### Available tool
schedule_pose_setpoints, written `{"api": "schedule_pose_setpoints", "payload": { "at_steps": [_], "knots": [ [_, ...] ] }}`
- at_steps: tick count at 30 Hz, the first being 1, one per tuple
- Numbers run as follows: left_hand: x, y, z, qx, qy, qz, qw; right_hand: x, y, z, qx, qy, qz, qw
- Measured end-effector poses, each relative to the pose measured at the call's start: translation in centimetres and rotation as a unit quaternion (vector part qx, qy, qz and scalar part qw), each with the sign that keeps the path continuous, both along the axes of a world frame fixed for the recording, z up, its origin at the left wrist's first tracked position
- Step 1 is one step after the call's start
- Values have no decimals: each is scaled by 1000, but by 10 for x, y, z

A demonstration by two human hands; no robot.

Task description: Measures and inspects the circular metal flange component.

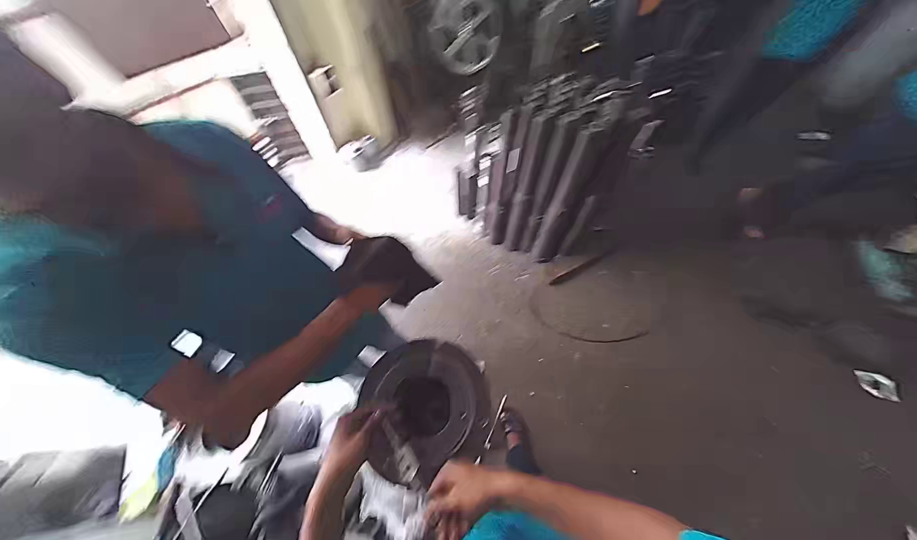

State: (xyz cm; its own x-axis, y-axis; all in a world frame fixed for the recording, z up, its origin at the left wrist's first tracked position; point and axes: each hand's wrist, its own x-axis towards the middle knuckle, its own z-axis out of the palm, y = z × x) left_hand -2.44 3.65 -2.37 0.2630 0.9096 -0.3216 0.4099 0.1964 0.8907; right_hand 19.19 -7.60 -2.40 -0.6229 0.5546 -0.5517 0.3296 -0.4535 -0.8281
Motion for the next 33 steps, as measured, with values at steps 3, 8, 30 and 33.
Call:
{"api": "schedule_pose_setpoints", "payload": {
  "at_steps": [3,8,30,33],
  "knots": [
    [-23,-30,-3,-18,-13,103,994,40,32,2,28,-63,21,997],
    [-23,-94,-13,-41,-152,267,951,56,73,2,109,-133,-51,984],
    [33,26,7,81,78,-186,976,-40,-18,-30,41,111,-75,990],
    [21,-16,9,130,97,-39,986,15,29,-14,282,-21,50,958]
  ]
}}
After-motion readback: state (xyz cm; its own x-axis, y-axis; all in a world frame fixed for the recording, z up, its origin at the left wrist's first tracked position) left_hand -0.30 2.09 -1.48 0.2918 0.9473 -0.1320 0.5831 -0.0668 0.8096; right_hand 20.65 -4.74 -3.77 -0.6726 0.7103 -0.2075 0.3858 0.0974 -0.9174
